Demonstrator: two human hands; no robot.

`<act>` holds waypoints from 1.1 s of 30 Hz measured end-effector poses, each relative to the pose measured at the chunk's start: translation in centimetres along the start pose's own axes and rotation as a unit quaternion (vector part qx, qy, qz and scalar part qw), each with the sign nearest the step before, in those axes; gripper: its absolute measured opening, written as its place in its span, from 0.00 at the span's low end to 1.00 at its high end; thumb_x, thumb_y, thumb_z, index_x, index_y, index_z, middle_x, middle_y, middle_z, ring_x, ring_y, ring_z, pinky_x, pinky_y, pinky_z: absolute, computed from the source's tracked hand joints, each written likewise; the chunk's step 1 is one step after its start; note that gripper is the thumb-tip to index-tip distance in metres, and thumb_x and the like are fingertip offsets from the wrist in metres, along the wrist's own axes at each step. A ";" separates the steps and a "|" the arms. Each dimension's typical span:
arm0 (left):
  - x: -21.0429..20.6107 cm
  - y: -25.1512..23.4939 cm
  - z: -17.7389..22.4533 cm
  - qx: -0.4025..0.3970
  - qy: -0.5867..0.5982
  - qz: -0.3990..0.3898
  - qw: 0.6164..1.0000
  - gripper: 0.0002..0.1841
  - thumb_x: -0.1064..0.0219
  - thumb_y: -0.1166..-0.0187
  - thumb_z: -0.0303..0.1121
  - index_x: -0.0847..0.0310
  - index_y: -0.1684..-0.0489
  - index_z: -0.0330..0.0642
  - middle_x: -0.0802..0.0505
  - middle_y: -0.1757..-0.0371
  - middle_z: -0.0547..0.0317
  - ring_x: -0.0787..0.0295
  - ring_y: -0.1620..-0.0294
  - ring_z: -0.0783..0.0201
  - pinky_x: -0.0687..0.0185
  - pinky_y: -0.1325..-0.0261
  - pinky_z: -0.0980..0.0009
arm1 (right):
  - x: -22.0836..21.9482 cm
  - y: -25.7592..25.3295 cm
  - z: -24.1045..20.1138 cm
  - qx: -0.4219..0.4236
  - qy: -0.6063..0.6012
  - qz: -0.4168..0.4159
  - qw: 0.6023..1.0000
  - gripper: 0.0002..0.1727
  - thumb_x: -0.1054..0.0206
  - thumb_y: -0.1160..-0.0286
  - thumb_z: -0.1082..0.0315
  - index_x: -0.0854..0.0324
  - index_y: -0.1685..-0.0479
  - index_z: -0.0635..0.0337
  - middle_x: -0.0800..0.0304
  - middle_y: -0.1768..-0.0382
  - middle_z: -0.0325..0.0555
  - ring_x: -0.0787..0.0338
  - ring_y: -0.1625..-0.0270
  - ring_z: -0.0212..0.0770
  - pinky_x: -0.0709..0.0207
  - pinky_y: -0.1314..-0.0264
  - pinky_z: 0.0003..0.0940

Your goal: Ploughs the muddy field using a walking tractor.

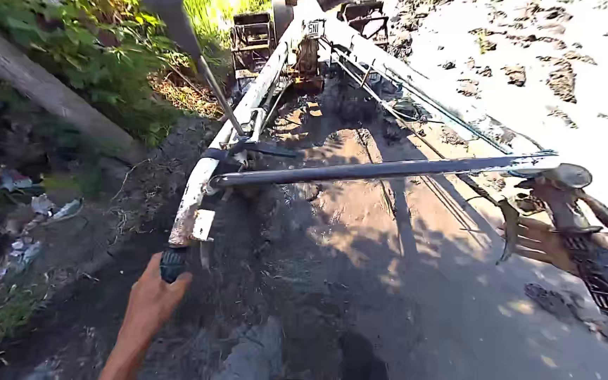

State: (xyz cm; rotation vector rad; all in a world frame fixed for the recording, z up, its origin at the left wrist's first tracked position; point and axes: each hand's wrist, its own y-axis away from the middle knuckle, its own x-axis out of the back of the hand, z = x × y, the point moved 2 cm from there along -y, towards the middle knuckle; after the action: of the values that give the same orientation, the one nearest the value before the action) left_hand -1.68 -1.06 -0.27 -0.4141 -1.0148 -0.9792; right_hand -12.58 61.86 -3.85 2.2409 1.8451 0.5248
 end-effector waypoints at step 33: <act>-0.1 -62.5 17.6 0.056 -0.152 0.086 0.983 0.27 0.25 0.26 0.40 0.23 0.31 0.34 0.12 0.46 0.21 0.15 0.41 0.20 0.25 0.46 0.22 | -27.7 -44.8 -19.6 -0.071 0.156 0.056 0.984 0.23 0.44 0.09 0.50 0.20 0.52 0.65 0.18 0.77 0.41 0.16 0.79 0.34 0.18 0.72 0.34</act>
State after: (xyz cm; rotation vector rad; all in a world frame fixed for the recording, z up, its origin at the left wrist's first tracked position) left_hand -63.19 -21.85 0.12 -0.5594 -1.2813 -0.7123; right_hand -65.29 42.61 -6.31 2.2785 1.7541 1.0469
